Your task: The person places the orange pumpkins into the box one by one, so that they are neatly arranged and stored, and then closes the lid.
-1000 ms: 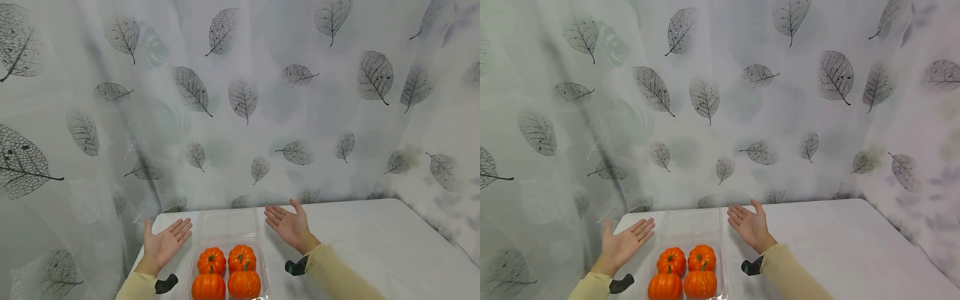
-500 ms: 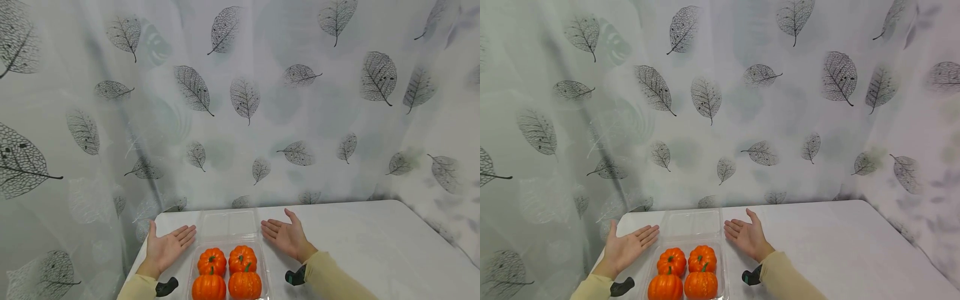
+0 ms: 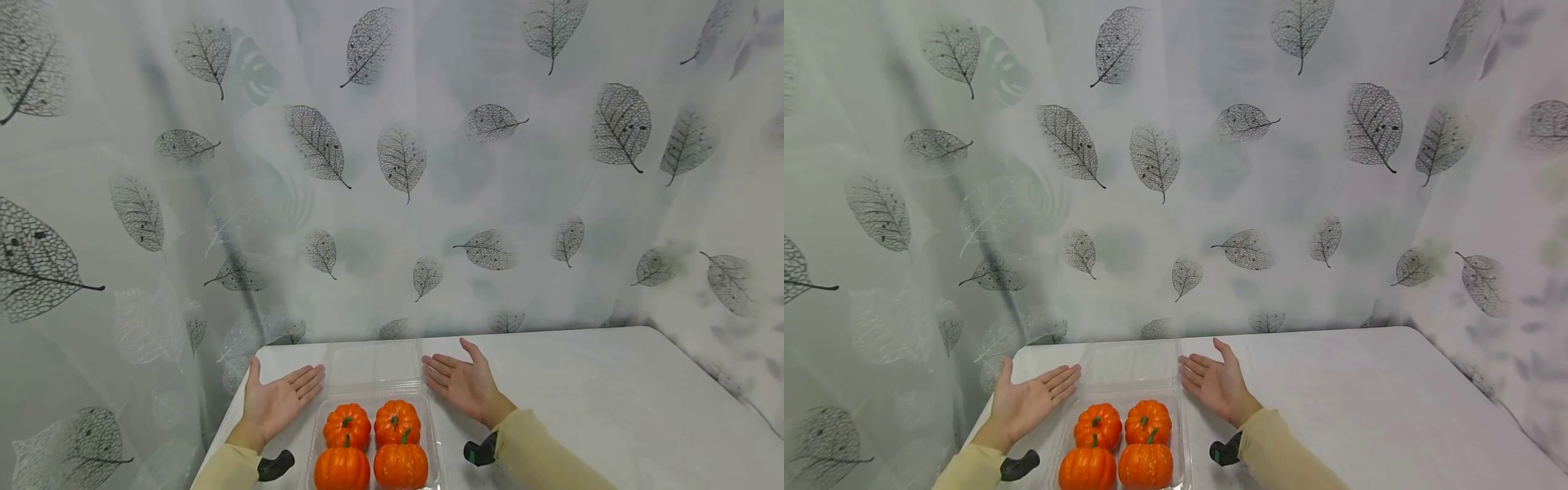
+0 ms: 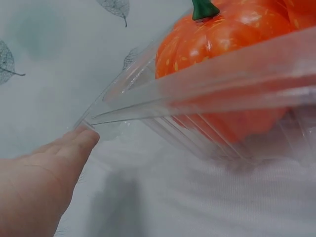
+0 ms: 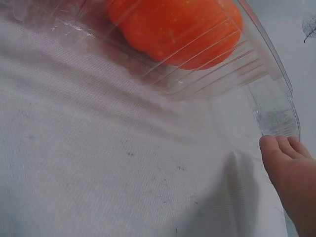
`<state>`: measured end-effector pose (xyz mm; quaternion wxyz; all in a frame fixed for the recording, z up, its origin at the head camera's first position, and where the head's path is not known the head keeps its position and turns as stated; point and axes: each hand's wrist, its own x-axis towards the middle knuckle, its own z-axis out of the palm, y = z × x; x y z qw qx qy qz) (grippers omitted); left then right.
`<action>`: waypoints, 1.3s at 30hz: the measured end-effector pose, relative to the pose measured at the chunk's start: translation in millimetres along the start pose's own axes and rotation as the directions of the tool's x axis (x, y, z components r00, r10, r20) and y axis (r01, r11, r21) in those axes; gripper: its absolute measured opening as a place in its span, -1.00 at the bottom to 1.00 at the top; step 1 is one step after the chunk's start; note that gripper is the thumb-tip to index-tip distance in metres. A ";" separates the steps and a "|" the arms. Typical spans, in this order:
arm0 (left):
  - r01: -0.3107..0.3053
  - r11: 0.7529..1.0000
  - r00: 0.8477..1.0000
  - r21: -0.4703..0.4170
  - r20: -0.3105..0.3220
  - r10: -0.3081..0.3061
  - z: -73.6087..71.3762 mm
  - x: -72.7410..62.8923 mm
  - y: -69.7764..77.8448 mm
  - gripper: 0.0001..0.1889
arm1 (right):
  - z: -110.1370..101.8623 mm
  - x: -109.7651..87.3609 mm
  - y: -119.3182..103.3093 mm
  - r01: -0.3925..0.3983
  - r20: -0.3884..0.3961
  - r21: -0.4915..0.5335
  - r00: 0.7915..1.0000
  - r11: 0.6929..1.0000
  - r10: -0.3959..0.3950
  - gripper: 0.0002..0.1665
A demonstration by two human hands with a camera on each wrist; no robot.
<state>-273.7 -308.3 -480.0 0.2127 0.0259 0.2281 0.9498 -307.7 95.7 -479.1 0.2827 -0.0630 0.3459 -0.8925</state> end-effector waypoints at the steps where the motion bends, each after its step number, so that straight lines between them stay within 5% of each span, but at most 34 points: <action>1: -0.002 1.000 1.000 -0.001 -0.002 0.002 1.0 0.1 0.1 0.40 | 0.5 -0.6 -0.5 0.003 -0.003 -0.002 1.000 1.000 -0.003 0.15; 12: -0.023 0.998 0.997 0.062 0.071 0.018 12.2 -1.0 2.4 0.36 | 9.9 -6.8 -9.7 0.065 0.010 -0.031 0.998 0.997 -0.065 0.11; 23: -0.052 0.994 0.997 0.092 0.054 0.047 26.7 -5.9 4.1 0.31 | 25.0 -17.8 -18.7 0.175 0.000 -0.163 0.984 0.971 -0.178 -0.10; 29: -0.101 0.974 0.993 0.201 0.074 0.088 32.1 -7.2 4.8 0.25 | 36.0 -26.3 -19.9 0.245 -0.014 -0.326 0.965 0.913 -0.263 -0.21; 39: -0.247 0.883 0.965 0.399 0.187 0.186 53.6 -14.8 5.8 0.08 | 54.8 -40.2 -16.7 0.304 -0.021 -0.565 0.924 0.767 -0.382 -0.35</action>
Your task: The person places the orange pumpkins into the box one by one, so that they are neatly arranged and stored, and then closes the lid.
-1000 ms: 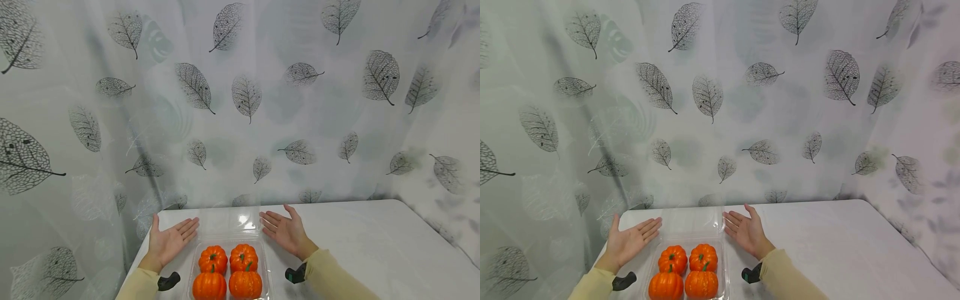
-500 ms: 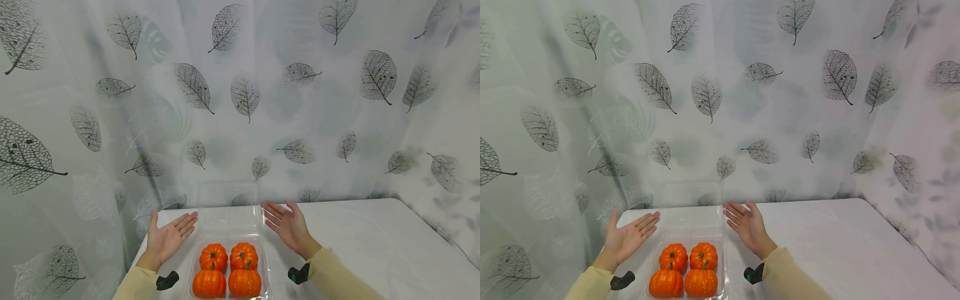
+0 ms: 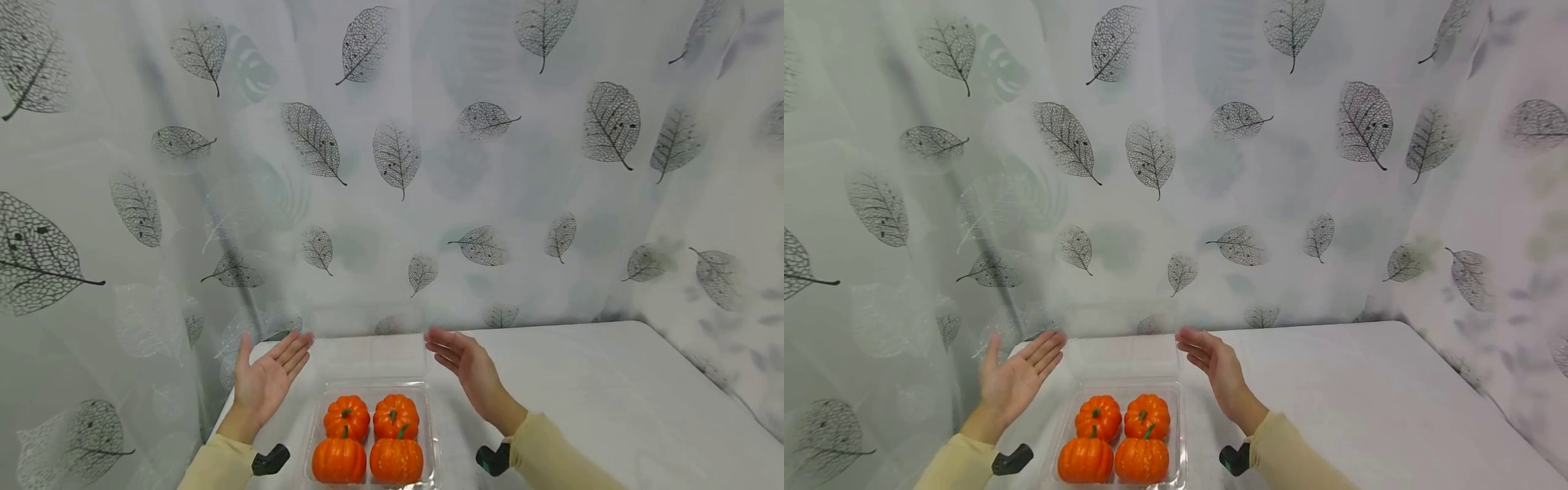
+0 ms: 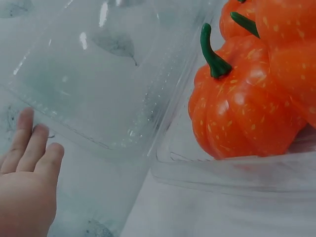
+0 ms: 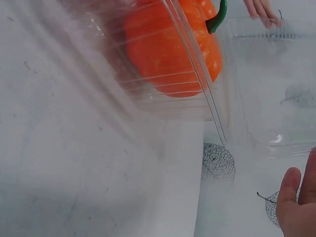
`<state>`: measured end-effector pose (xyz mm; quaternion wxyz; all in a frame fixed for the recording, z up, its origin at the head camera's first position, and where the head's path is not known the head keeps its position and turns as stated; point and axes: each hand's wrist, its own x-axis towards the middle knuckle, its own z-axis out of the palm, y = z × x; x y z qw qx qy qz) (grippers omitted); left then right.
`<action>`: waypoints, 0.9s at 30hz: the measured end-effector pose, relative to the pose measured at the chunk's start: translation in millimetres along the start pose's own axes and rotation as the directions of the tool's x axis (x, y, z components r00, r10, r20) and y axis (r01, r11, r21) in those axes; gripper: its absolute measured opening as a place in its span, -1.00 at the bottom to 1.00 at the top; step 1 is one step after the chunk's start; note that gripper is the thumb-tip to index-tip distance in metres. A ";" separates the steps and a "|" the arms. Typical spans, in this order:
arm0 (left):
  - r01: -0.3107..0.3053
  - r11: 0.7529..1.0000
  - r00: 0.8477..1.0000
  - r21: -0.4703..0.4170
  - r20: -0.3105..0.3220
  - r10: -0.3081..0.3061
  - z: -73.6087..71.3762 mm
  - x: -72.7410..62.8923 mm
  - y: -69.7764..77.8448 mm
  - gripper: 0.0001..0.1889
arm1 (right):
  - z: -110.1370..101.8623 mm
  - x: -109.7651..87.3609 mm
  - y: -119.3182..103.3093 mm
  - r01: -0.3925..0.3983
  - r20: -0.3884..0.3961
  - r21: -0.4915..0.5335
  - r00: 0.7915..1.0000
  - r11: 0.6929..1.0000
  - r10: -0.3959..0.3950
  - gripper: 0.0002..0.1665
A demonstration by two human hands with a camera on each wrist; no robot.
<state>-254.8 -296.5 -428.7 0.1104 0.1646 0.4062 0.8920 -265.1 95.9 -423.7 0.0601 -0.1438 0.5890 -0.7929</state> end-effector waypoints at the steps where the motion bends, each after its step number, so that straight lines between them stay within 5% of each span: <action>1: -0.014 1.000 1.000 0.002 0.008 0.014 2.2 -1.2 1.0 0.06 | 1.7 -2.0 -0.7 0.010 -0.007 -0.022 1.000 1.000 -0.010 -0.36; 9: -0.077 0.997 0.997 0.009 0.016 0.077 24.6 -19.1 6.3 -0.16 | 18.0 -23.1 -9.0 0.064 -0.155 -0.161 0.984 0.985 -0.089 -0.50; 15: -0.059 0.972 0.985 0.225 -0.148 0.094 42.7 -38.2 5.1 -0.36 | 29.2 -40.1 -14.3 0.016 -0.223 -0.225 0.973 0.974 -0.067 -0.65; 21: 0.039 0.906 0.924 0.421 -0.359 0.128 54.6 -56.6 -4.8 -0.58 | 29.5 -54.7 -9.7 -0.058 -0.217 -0.298 0.976 0.953 -0.009 -0.72; 27: 0.152 0.838 0.836 0.524 -0.521 0.174 60.3 -74.3 -23.1 -0.66 | 26.8 -71.4 1.1 -0.066 -0.152 -0.343 0.988 0.937 0.014 -0.76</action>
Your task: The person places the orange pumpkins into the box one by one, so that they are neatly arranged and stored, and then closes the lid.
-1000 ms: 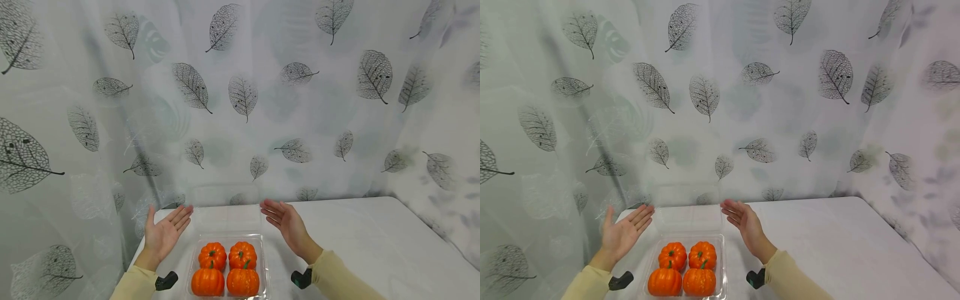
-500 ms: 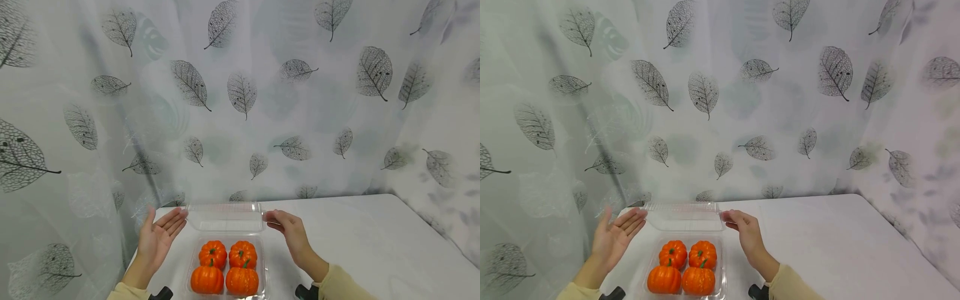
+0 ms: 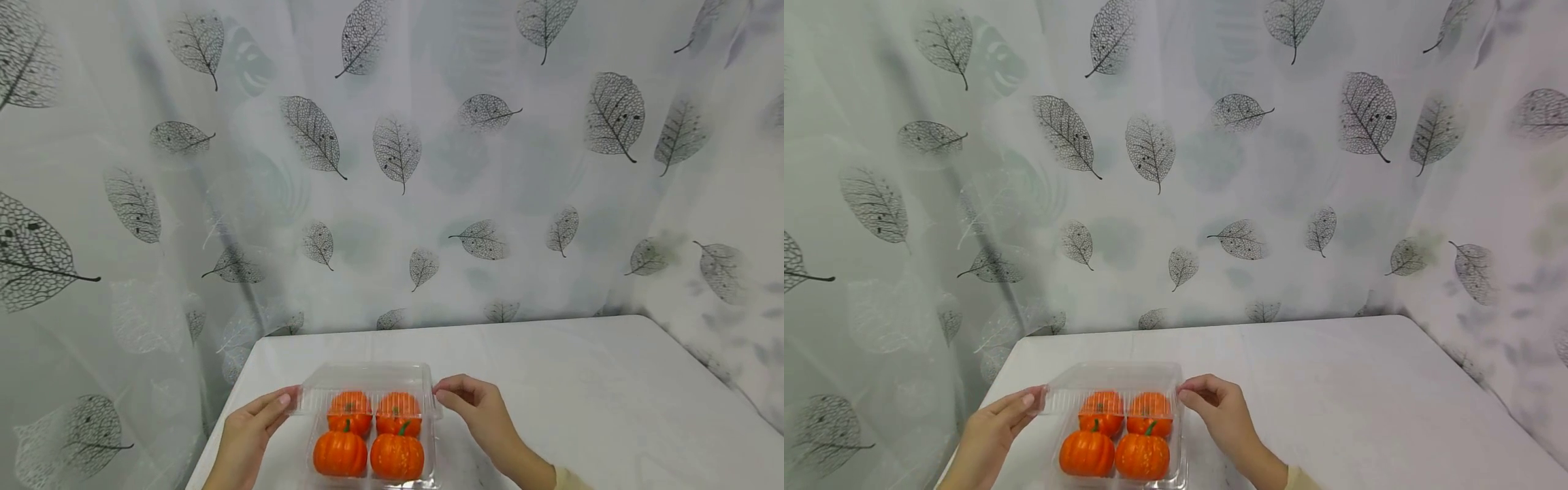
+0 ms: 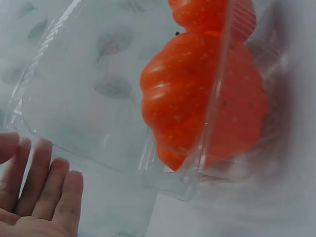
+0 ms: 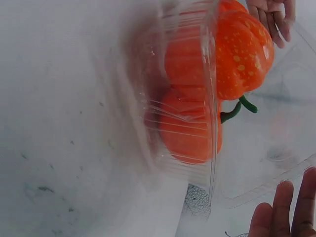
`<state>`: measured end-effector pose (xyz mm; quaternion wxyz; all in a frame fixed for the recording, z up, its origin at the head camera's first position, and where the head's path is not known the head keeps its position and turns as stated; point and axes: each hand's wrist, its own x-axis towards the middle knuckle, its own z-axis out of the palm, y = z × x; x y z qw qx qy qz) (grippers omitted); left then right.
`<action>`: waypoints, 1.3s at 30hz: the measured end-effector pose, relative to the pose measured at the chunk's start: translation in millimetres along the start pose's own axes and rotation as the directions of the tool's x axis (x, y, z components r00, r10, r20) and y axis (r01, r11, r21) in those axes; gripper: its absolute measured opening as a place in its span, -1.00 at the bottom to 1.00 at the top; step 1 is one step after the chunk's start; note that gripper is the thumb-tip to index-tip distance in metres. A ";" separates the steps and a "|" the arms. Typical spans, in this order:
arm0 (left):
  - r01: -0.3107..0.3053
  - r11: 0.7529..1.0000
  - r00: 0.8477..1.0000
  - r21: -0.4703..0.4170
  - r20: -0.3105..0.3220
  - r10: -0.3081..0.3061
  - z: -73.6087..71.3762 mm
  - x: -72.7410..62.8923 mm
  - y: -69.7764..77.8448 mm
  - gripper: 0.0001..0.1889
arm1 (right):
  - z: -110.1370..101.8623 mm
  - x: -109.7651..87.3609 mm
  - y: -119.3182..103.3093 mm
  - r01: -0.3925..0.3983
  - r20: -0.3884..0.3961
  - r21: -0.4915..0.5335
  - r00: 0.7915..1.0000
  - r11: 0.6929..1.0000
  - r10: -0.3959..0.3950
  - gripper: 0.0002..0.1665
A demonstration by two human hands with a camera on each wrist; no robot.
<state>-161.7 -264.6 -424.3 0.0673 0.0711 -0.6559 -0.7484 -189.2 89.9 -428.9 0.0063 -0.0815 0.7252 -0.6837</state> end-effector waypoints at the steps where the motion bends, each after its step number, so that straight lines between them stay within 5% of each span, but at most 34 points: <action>1: 0.003 1.000 1.000 0.029 -0.021 -0.003 0.4 -2.9 -2.9 -0.64 | -0.3 -2.8 2.3 0.017 0.014 -0.022 1.000 1.000 -0.017 -0.78; 6: 0.025 0.988 0.998 0.151 -0.063 -0.016 0.1 -14.2 -17.8 -0.53 | -1.0 -14.8 12.8 0.112 0.078 -0.120 0.992 0.986 -0.103 -0.86; 10: 0.029 0.983 0.997 0.180 -0.080 -0.015 -0.5 -19.6 -29.6 -0.48 | -0.1 -20.5 19.5 0.116 0.099 -0.142 0.990 0.983 -0.103 -0.85; 22: 0.172 0.956 0.985 0.239 -0.066 -0.161 -7.2 -23.4 -55.5 -0.36 | -1.0 -27.0 28.9 -0.001 0.094 -0.161 0.995 0.987 0.017 -0.48; 27: 0.195 0.936 0.979 0.294 -0.003 -0.203 -11.8 -21.9 -61.6 -0.35 | -5.5 -28.0 33.9 -0.085 0.147 -0.185 0.983 0.979 0.113 -0.31; 30: 0.213 0.921 0.964 0.326 0.083 -0.253 -16.1 -22.0 -63.3 -0.39 | -10.4 -28.4 36.5 -0.138 0.226 -0.206 0.957 0.969 0.184 -0.36; 33: 0.223 0.908 0.946 0.356 0.148 -0.290 -18.2 -23.7 -63.8 -0.42 | -14.5 -29.8 37.6 -0.206 0.317 -0.238 0.907 0.949 0.277 -0.57; 39: 0.235 0.931 0.934 0.281 0.199 -0.295 -14.2 -27.2 -62.5 -0.43 | -15.5 -35.4 34.7 -0.336 0.437 -0.212 0.808 0.918 0.396 -0.69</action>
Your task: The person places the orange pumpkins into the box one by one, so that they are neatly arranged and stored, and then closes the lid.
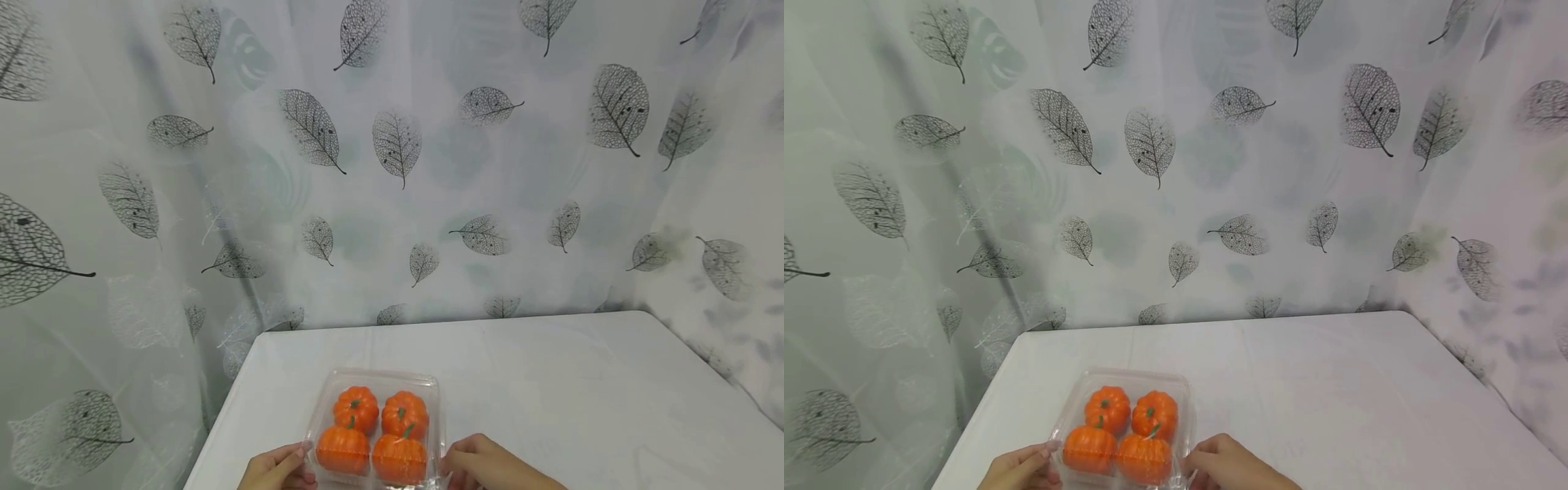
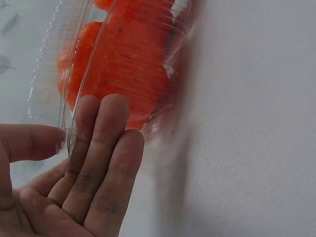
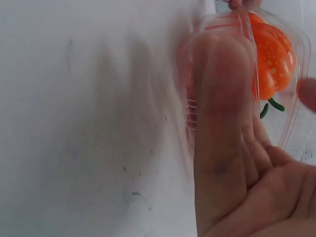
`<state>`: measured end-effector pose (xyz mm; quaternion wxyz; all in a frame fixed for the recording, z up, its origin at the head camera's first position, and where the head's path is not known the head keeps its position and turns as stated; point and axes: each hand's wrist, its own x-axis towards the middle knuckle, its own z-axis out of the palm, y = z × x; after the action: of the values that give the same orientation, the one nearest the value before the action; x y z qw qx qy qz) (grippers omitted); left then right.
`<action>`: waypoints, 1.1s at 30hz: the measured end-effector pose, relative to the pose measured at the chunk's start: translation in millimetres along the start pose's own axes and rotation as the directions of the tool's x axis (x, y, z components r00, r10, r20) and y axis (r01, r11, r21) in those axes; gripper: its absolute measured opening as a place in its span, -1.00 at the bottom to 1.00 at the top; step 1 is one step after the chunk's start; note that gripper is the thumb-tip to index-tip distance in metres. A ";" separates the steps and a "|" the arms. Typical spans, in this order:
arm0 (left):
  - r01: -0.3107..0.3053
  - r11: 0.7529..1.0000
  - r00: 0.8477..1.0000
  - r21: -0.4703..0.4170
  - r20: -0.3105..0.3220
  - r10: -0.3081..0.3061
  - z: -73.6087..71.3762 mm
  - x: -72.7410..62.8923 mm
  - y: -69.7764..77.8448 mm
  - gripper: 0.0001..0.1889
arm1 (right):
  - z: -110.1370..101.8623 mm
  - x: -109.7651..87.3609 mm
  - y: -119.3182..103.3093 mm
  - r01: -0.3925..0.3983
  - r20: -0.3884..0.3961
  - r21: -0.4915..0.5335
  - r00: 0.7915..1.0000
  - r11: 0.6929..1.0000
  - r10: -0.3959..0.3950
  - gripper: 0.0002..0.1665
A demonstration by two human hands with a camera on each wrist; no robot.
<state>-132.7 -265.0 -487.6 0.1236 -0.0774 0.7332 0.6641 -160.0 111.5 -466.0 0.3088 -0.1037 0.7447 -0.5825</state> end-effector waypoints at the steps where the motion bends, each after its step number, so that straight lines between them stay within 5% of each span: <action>1: -0.005 1.000 1.000 -0.022 0.001 0.005 0.7 -0.5 0.2 -0.42 | 0.3 -1.2 -0.4 -0.010 0.033 0.041 0.999 0.999 0.008 -0.72; 5: -0.011 0.997 1.000 -0.073 -0.007 0.010 3.6 -1.8 0.5 -0.41 | 0.9 -5.4 0.7 -0.058 0.119 0.154 0.992 0.986 0.040 -0.80; 10: 0.014 0.996 1.000 -0.088 -0.003 -0.014 6.0 -4.1 0.6 -0.40 | 1.7 -12.1 4.4 -0.102 0.036 0.146 0.995 0.984 0.098 -0.66; 25: -0.013 0.994 0.991 -0.112 0.127 0.028 7.7 -5.4 -1.5 -0.32 | -7.6 -1.5 9.0 0.038 0.034 0.054 0.999 0.998 -0.040 -0.67; 33: -0.016 0.993 0.988 -0.120 0.153 0.034 11.6 -6.0 1.9 -0.31 | -11.2 -2.0 7.2 0.013 0.023 0.076 1.000 0.997 -0.015 -0.74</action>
<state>-126.5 -253.6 -485.1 0.1670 -0.0238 0.6815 0.7121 -163.4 123.7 -470.6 0.3170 -0.1040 0.7178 -0.6112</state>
